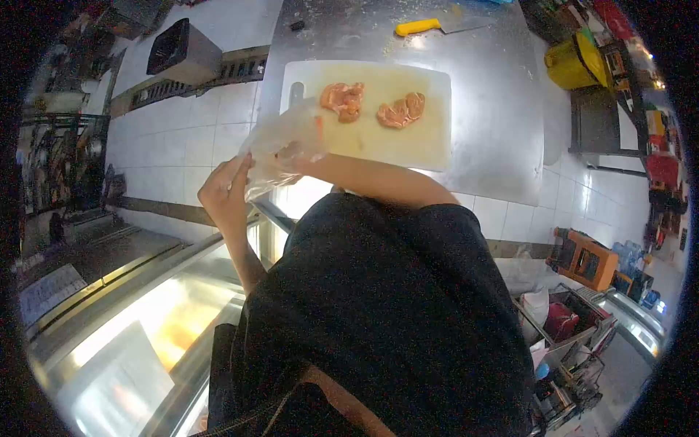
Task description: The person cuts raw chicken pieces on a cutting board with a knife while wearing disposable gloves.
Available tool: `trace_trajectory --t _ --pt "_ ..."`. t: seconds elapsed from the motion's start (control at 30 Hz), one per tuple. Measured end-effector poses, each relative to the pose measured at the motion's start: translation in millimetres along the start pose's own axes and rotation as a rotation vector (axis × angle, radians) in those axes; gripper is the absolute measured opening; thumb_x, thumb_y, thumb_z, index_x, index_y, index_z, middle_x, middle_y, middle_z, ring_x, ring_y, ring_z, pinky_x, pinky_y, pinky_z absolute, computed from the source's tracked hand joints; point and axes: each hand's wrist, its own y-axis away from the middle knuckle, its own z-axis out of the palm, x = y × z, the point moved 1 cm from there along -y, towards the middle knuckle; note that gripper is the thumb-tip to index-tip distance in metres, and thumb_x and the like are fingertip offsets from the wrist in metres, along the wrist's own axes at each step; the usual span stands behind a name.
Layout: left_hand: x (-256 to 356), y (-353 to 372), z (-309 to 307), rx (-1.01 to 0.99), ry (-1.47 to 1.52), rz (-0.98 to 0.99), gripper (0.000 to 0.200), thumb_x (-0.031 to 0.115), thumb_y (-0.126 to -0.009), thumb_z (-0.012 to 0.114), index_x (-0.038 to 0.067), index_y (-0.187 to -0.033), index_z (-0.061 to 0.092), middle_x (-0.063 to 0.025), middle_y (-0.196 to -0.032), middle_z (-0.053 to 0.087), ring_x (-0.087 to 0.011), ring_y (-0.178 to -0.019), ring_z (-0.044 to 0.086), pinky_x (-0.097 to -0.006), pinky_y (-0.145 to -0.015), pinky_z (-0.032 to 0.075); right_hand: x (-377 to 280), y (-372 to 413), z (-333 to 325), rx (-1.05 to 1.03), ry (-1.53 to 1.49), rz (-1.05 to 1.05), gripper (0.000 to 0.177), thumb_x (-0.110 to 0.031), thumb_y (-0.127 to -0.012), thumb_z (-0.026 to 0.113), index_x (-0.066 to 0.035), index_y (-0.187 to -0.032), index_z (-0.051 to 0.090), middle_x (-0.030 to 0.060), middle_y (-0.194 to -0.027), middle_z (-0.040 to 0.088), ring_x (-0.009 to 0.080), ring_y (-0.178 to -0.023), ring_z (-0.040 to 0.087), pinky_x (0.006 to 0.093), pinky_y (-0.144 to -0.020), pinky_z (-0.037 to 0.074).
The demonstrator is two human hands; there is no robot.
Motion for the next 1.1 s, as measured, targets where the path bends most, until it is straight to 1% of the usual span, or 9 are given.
trace_trajectory --t 0.17,0.27,0.37,0.57,0.67,0.87,1.07,1.1 --pt "13 -7 2 -0.058 0.018 0.011 0.017 -0.002 -0.071 0.064 -0.002 -0.088 0.066 -0.0101 -0.074 0.064 -0.0112 -0.064 0.055 -0.0229 -0.062 0.043 8 8 0 0.032 -0.053 -0.012 0.031 -0.020 -0.083 0.045 0.001 -0.103 0.058 0.0192 -0.099 0.060 0.0336 -0.093 0.057 0.0380 -0.081 0.044" --pt "7 -10 4 -0.064 0.020 0.097 0.014 0.006 -0.077 0.064 -0.001 -0.089 0.067 -0.0051 -0.071 0.063 -0.0085 -0.060 0.053 -0.0202 -0.056 0.040 11 13 0 0.048 -0.074 -0.014 0.031 -0.020 -0.083 0.045 0.001 -0.102 0.058 0.0190 -0.098 0.060 0.0338 -0.092 0.057 0.0381 -0.081 0.044" --pt "11 -12 4 -0.042 0.006 0.076 0.015 0.002 -0.072 0.066 -0.003 -0.086 0.066 -0.0101 -0.074 0.064 -0.0112 -0.064 0.055 -0.0220 -0.062 0.043 14 18 0 0.056 -0.090 -0.014 0.031 -0.020 -0.083 0.046 0.001 -0.102 0.058 0.0188 -0.098 0.060 0.0340 -0.092 0.057 0.0382 -0.080 0.044" --pt "15 -12 9 -0.069 -0.032 0.085 0.015 0.005 -0.072 0.067 -0.003 -0.085 0.065 -0.0112 -0.073 0.064 -0.0124 -0.063 0.056 -0.0232 -0.062 0.043 20 28 -4 0.075 -0.104 -0.023 0.030 -0.019 -0.082 0.046 0.001 -0.101 0.058 0.0185 -0.097 0.061 0.0344 -0.091 0.057 0.0383 -0.080 0.044" --pt "22 -12 12 -0.093 -0.035 0.045 0.014 0.006 -0.073 0.066 -0.002 -0.085 0.066 -0.0110 -0.073 0.064 -0.0137 -0.063 0.057 -0.0242 -0.061 0.043 23 33 -7 0.082 -0.114 -0.020 0.030 -0.019 -0.082 0.047 0.001 -0.100 0.058 0.0183 -0.096 0.061 0.0346 -0.090 0.058 0.0384 -0.079 0.045" --pt "23 -16 17 -0.110 -0.015 0.096 0.015 0.009 -0.075 0.065 0.000 -0.086 0.066 -0.0107 -0.073 0.064 -0.0148 -0.061 0.057 -0.0249 -0.059 0.044 29 40 -16 0.100 -0.125 -0.019 0.029 -0.018 -0.081 0.047 0.001 -0.099 0.059 0.0179 -0.095 0.061 0.0350 -0.089 0.058 0.0385 -0.078 0.045" --pt "23 -23 23 -0.101 0.056 0.165 0.014 0.008 -0.073 0.066 0.001 -0.085 0.067 -0.0120 -0.075 0.064 -0.0179 -0.065 0.061 -0.0255 -0.060 0.045 32 47 -35 0.119 -0.130 -0.022 0.028 -0.018 -0.081 0.048 0.002 -0.098 0.059 0.0176 -0.094 0.061 0.0354 -0.088 0.058 0.0387 -0.078 0.045" --pt "23 -25 23 -0.098 0.042 0.187 0.014 0.008 -0.074 0.066 0.000 -0.085 0.067 -0.0109 -0.075 0.065 -0.0155 -0.065 0.060 -0.0245 -0.060 0.045 33 49 -37 0.124 -0.130 -0.022 0.028 -0.017 -0.081 0.048 0.002 -0.098 0.059 0.0175 -0.094 0.061 0.0355 -0.087 0.058 0.0387 -0.078 0.045"
